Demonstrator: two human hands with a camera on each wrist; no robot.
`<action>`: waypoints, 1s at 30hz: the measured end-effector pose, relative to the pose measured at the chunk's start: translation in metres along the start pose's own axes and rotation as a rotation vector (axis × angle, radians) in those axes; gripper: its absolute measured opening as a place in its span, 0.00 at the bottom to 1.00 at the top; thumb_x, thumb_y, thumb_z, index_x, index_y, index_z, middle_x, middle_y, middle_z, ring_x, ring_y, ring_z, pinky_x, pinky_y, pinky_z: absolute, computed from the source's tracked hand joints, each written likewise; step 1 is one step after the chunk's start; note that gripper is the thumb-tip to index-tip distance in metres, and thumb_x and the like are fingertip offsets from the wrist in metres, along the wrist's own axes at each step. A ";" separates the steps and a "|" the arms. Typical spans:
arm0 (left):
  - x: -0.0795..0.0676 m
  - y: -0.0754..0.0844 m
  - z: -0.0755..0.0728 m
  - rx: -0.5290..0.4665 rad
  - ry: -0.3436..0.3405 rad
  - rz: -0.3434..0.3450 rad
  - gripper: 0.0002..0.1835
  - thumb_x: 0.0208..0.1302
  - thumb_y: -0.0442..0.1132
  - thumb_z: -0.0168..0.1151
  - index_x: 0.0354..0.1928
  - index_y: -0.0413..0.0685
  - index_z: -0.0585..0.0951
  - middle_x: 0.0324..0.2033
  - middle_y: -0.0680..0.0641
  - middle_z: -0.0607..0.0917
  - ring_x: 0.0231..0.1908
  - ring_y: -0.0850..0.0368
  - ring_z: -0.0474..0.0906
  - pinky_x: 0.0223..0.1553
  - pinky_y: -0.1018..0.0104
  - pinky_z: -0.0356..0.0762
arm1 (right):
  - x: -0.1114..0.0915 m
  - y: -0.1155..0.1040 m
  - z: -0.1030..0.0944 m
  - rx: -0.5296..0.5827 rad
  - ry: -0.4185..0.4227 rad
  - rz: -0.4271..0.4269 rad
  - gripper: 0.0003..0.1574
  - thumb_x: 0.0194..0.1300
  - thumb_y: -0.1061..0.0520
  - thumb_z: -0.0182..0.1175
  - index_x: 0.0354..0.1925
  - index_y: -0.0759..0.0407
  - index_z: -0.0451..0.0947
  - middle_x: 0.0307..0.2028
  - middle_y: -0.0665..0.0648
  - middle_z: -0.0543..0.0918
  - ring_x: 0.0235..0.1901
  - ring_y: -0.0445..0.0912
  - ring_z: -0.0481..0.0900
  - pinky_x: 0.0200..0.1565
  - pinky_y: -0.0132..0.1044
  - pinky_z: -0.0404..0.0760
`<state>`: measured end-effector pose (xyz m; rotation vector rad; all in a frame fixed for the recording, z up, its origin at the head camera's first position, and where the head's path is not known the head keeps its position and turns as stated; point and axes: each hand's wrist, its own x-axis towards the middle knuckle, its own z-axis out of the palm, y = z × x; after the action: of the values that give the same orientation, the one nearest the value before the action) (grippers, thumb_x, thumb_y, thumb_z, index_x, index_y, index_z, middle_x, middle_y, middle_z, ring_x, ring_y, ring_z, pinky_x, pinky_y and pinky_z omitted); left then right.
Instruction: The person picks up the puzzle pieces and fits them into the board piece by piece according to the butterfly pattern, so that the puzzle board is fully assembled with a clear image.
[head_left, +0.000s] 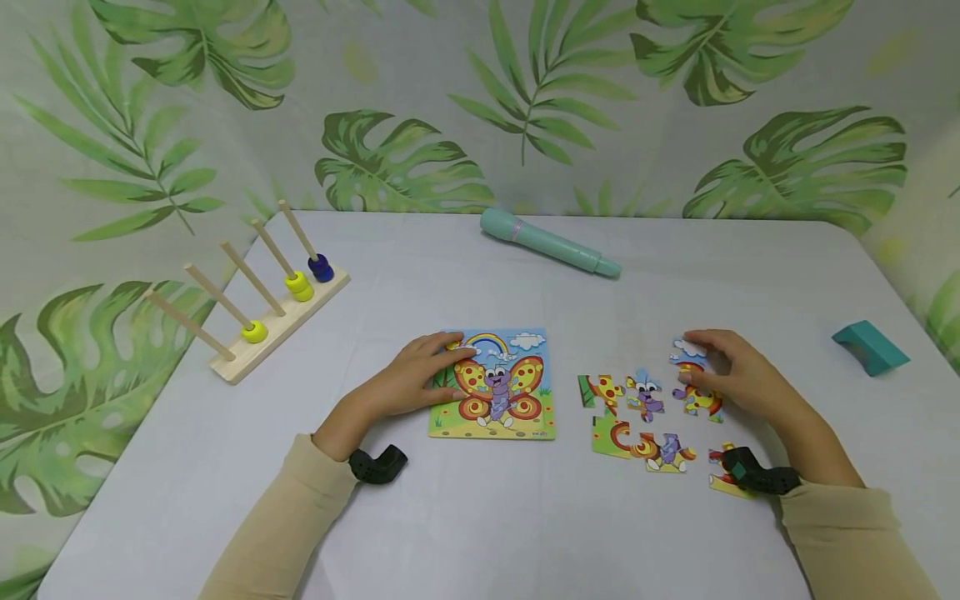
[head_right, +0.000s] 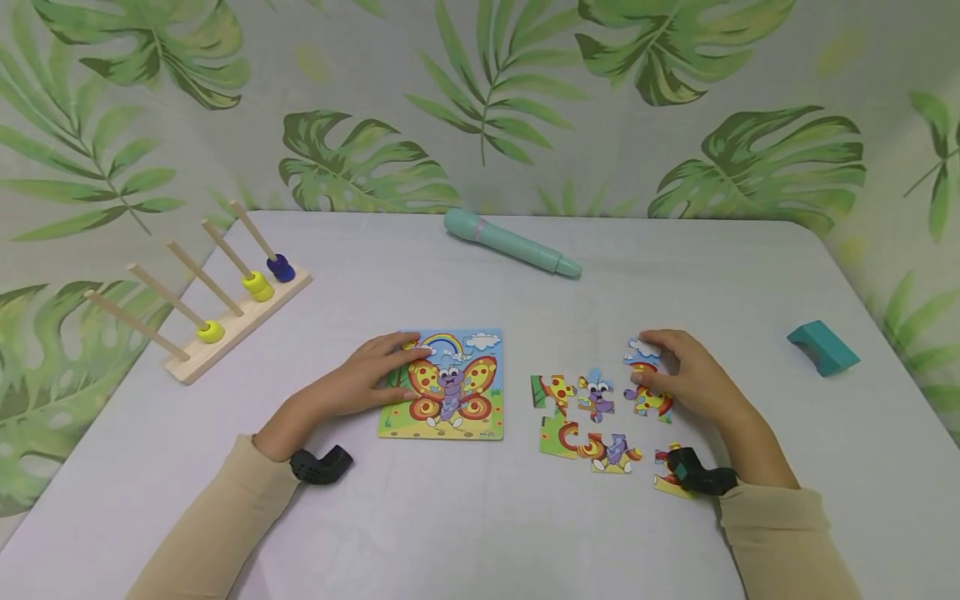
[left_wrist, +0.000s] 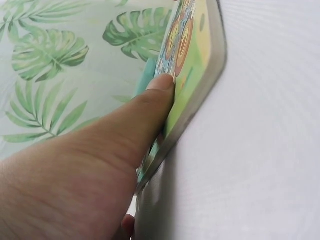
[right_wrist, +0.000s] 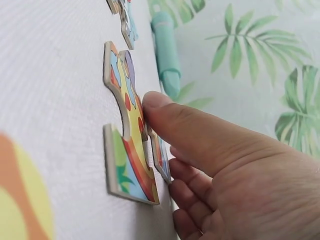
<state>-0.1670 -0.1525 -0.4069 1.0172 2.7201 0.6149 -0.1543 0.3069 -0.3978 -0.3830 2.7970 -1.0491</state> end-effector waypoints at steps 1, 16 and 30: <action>0.000 0.000 0.000 0.000 0.001 0.000 0.33 0.58 0.58 0.55 0.65 0.59 0.62 0.66 0.49 0.54 0.65 0.47 0.46 0.62 0.51 0.43 | 0.000 0.000 0.000 -0.007 -0.001 -0.003 0.39 0.56 0.51 0.63 0.59 0.68 0.62 0.58 0.73 0.58 0.59 0.69 0.50 0.55 0.65 0.46; -0.001 0.002 -0.001 -0.004 0.007 0.001 0.33 0.59 0.57 0.55 0.65 0.59 0.63 0.66 0.49 0.55 0.65 0.48 0.46 0.62 0.52 0.43 | 0.000 -0.006 0.003 -0.063 0.021 0.028 0.38 0.56 0.49 0.63 0.57 0.70 0.62 0.54 0.73 0.60 0.56 0.68 0.53 0.52 0.66 0.52; 0.000 0.000 0.001 -0.008 0.004 0.000 0.33 0.59 0.57 0.55 0.65 0.60 0.62 0.66 0.50 0.54 0.65 0.48 0.45 0.62 0.53 0.42 | -0.003 -0.020 0.001 0.015 0.164 0.045 0.38 0.59 0.50 0.60 0.61 0.65 0.60 0.55 0.69 0.63 0.51 0.66 0.61 0.47 0.65 0.60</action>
<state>-0.1664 -0.1524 -0.4076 1.0149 2.7189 0.6273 -0.1474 0.2927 -0.3847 -0.2411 2.9228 -1.1403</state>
